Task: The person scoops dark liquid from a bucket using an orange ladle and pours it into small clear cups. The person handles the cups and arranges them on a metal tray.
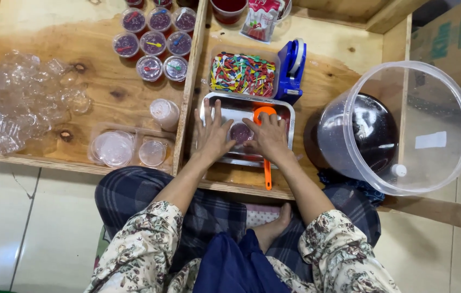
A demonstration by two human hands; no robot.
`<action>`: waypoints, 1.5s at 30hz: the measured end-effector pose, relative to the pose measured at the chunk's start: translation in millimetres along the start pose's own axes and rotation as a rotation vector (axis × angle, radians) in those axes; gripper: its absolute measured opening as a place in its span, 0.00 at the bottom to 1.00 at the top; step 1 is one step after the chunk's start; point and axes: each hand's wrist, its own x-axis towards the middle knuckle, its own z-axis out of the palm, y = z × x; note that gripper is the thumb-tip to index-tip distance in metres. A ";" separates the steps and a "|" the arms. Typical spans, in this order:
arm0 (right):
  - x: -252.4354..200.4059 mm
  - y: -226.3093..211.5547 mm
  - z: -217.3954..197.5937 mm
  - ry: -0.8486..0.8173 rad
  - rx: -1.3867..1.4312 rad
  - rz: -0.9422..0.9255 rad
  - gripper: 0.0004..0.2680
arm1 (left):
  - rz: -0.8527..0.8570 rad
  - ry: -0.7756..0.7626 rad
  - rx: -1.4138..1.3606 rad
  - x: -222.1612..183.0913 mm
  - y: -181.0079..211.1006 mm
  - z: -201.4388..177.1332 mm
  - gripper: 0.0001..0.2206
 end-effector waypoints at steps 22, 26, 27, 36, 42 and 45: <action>0.1 -20.3 -10.9 -0.034 -0.033 0.092 0.26 | 0.010 0.001 -0.038 5.5 -10.4 27.3 0.28; -2.4 -9.6 -20.9 -0.050 0.009 0.052 0.31 | -0.004 -0.037 -0.073 0.0 -1.9 14.6 0.31; -1.5 -6.0 -20.6 -0.042 0.015 0.037 0.29 | 0.007 -0.024 -0.068 0.8 -0.9 11.3 0.31; 5.5 2.8 22.5 0.049 0.056 0.023 0.29 | 0.001 -0.038 -0.024 4.0 0.2 9.0 0.29; 4.9 -4.1 31.1 0.111 0.130 0.060 0.28 | 0.005 -0.081 -0.060 12.2 -13.5 20.4 0.30; 3.7 -11.4 32.8 0.163 0.133 0.081 0.28 | 0.004 -0.070 -0.124 17.9 -28.4 44.1 0.30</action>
